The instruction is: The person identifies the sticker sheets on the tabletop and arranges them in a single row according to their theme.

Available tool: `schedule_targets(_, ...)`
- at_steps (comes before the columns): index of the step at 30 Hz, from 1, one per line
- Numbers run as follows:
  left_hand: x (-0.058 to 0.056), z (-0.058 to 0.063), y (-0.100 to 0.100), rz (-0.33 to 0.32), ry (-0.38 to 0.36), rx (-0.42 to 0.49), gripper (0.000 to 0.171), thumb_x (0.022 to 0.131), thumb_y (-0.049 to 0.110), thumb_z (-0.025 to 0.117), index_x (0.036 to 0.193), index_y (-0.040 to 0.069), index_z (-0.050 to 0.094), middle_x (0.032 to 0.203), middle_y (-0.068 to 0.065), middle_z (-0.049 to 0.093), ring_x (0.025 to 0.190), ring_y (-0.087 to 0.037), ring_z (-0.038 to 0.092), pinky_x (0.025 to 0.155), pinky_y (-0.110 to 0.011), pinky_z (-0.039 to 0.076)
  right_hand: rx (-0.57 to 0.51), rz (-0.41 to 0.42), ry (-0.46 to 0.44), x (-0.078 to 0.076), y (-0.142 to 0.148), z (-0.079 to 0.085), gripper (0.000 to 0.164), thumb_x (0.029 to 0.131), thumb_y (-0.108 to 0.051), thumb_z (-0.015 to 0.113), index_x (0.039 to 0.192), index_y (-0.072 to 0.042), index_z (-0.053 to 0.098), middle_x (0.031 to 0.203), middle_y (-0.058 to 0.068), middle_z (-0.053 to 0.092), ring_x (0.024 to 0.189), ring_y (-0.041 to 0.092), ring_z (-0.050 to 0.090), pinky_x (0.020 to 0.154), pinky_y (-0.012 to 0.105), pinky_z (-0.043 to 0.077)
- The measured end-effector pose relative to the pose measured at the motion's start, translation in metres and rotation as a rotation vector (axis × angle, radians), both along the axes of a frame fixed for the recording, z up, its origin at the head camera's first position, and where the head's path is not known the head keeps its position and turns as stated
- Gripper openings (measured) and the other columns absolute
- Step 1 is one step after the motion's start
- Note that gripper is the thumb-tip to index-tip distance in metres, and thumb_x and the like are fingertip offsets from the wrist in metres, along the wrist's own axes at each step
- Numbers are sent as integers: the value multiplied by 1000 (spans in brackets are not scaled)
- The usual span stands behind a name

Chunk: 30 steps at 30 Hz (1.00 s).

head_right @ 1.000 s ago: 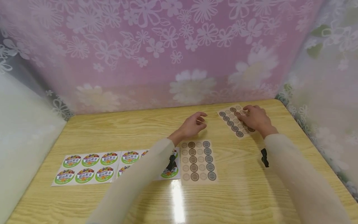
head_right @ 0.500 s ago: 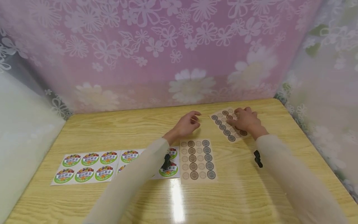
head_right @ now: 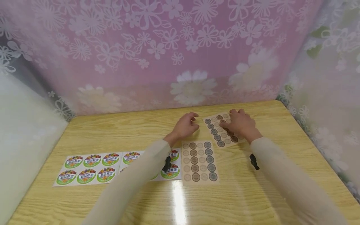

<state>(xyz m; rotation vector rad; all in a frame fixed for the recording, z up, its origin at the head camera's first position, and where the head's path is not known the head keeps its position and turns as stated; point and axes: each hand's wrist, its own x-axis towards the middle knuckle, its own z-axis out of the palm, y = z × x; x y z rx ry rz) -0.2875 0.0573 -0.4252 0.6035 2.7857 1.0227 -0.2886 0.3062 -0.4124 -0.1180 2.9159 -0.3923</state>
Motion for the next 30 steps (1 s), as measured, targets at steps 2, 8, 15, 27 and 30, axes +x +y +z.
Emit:
schedule_targets(2, 0, 0, 5, 6, 25, -32, 44, 95, 19, 56, 138, 10, 48, 123, -8, 54, 108, -18, 54, 85, -28, 45, -32, 13, 5, -4, 3, 1, 92, 87, -64, 52, 145, 4, 29, 134, 40, 27, 108, 56, 44, 76, 66, 41)
schedule_targets(8, -3, 0, 21, 31, 36, -127, 49, 95, 26, 59, 139, 10, 48, 126, -8, 54, 111, -19, 53, 89, -28, 44, -179, 86, -12, -20, 14, 1, 82, 91, -51, 59, 146, 2, 29, 132, 39, 29, 118, 52, 34, 89, 66, 34)
schedule_targets(15, -6, -2, 32, 78, 17, -200, 61, 89, 36, 66, 141, 11, 46, 129, -7, 52, 116, -20, 50, 94, -28, 42, -211, 131, -59, -30, 11, -2, 78, 90, -44, 64, 145, 1, 33, 130, 38, 29, 116, 51, 36, 90, 66, 34)
schedule_targets(27, -13, -5, 38, 178, -55, -181, 57, 84, 42, 73, 132, 18, 55, 118, -2, 54, 106, -18, 50, 83, -33, 45, -231, 124, -144, -41, 7, 2, 67, 89, -37, 67, 135, 1, 39, 123, 37, 35, 109, 48, 39, 86, 58, 39)
schedule_targets(30, -14, -3, 40, 180, -74, -168, 57, 82, 41, 74, 131, 18, 55, 118, -2, 54, 108, -18, 49, 85, -33, 44, -228, 108, -164, -43, 7, 4, 62, 89, -36, 68, 130, 2, 41, 123, 37, 34, 108, 47, 38, 85, 56, 39)
